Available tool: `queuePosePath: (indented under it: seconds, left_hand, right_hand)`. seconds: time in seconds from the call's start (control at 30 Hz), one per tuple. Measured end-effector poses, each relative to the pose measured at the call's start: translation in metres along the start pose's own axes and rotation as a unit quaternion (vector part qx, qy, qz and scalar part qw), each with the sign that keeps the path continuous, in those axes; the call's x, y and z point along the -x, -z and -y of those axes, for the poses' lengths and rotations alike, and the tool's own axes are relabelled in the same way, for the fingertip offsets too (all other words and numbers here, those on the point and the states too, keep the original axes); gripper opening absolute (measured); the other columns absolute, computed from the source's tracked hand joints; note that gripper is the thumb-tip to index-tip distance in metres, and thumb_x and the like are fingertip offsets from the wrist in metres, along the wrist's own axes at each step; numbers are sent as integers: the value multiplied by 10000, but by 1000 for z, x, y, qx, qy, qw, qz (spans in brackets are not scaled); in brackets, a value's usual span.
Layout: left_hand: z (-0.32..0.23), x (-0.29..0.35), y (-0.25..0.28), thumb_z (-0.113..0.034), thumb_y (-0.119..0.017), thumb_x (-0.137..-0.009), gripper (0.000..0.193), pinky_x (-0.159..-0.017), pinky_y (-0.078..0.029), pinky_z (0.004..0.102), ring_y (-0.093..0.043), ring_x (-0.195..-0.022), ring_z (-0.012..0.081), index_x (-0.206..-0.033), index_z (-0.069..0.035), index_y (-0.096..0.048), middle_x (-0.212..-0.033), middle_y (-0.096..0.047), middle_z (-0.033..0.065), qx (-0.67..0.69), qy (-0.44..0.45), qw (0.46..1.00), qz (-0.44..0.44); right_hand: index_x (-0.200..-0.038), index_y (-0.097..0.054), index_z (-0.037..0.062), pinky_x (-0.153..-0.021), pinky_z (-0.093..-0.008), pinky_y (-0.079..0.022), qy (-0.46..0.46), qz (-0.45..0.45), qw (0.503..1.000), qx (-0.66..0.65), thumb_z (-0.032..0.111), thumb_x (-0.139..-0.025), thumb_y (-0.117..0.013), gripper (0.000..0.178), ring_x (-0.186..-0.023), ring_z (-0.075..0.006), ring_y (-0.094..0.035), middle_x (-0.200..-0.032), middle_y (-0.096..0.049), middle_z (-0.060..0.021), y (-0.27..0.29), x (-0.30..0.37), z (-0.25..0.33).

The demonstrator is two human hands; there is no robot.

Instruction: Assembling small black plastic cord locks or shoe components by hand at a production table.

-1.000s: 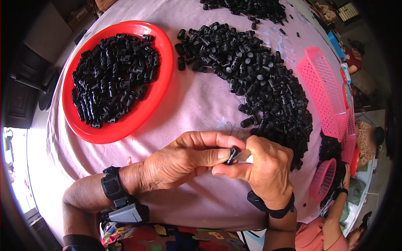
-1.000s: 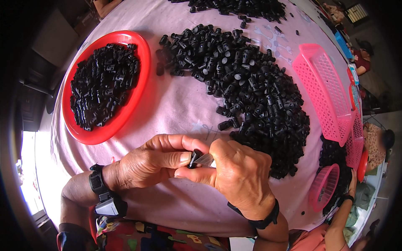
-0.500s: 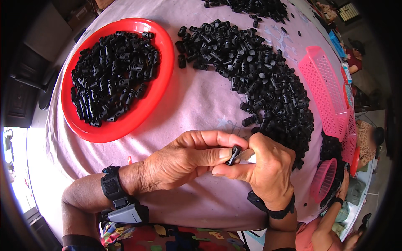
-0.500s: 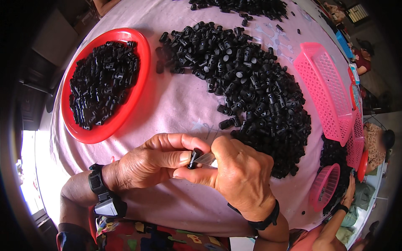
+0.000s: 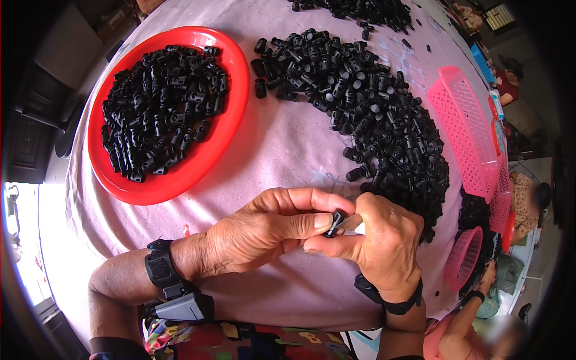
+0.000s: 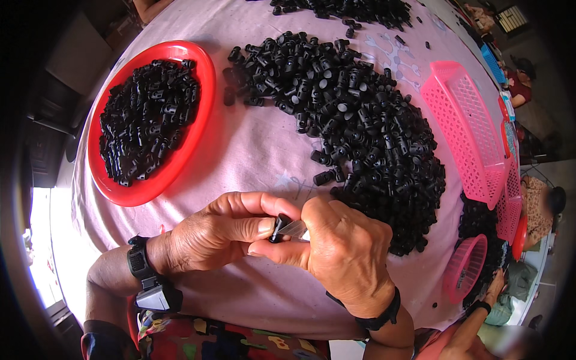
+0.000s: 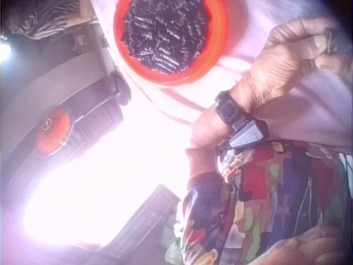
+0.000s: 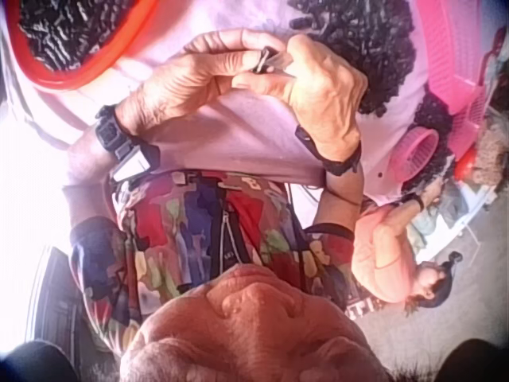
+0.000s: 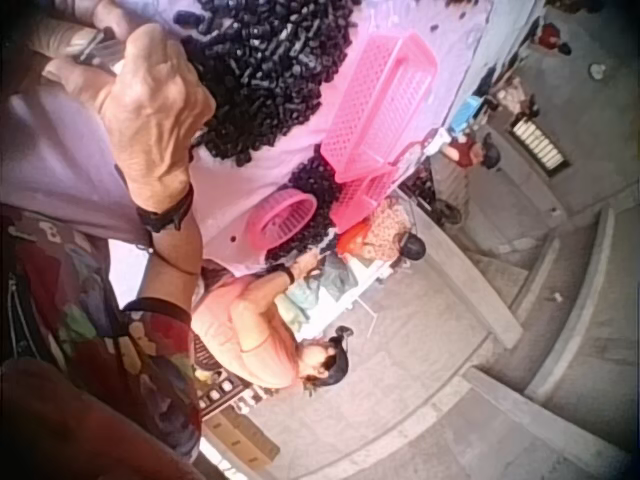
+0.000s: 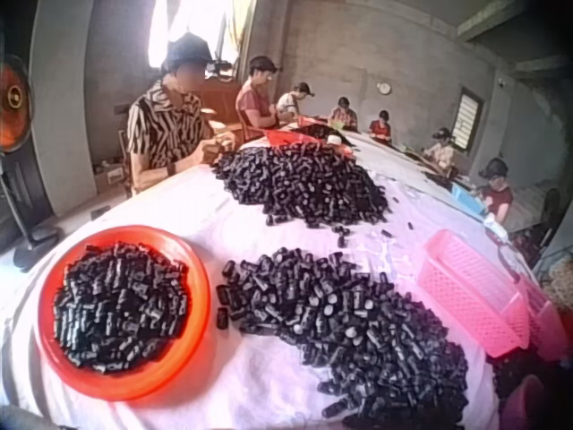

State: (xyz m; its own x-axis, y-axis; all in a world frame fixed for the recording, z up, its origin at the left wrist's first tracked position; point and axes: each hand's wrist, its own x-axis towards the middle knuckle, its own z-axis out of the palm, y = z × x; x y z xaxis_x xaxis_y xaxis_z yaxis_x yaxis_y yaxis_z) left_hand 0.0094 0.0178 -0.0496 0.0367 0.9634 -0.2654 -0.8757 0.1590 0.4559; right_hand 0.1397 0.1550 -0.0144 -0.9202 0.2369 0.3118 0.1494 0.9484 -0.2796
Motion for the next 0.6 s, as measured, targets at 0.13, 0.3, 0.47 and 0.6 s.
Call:
queuePosePath:
  seconds: [0.13, 0.3, 0.47, 0.6]
  left_hand:
    - [0, 0, 1, -115, -584, -937, 301, -827, -432, 226, -549, -902, 67, -1224, -25, -589, -1013, -623, -2, 8, 1, 1000, -4]
    - [0, 1, 3, -82, -587, -924, 290, -890, -446, 243, -584, -957, 88, -1205, -12, -591, -1049, -634, 17, 10, 1, 1000, 0]
    - [1, 0, 5, -140, -589, -944, 295, -750, -416, 206, -506, -826, 42, -1223, -44, -601, -992, -615, -26, -24, -7, 1000, 3]
    - [1, 0, 1, -147, -591, -944, 297, -736, -413, 203, -501, -811, 39, -1222, -45, -601, -977, -613, -33, -10, 3, 1000, -11]
  right_hand:
    - [-628, -431, 69, -421, -346, -451, 6, 3, 1000, 7, 652, -642, -713, 649, -446, -249, -540, -531, -488, -67, 1, -2, 0]
    - [-641, -442, 92, -413, -313, -442, 24, 18, 999, -11, 611, -667, -720, 590, -465, -195, -552, -549, -480, -35, 2, -1, -2]
    - [-641, -463, 61, -426, -341, -453, 2, 20, 999, -26, 655, -637, -720, 647, -441, -253, -546, -533, -504, -70, 1, 0, -1]
    - [-648, -463, 57, -426, -339, -452, 0, -1, 999, -42, 646, -621, -737, 650, -439, -249, -544, -534, -503, -70, 0, 0, -1]
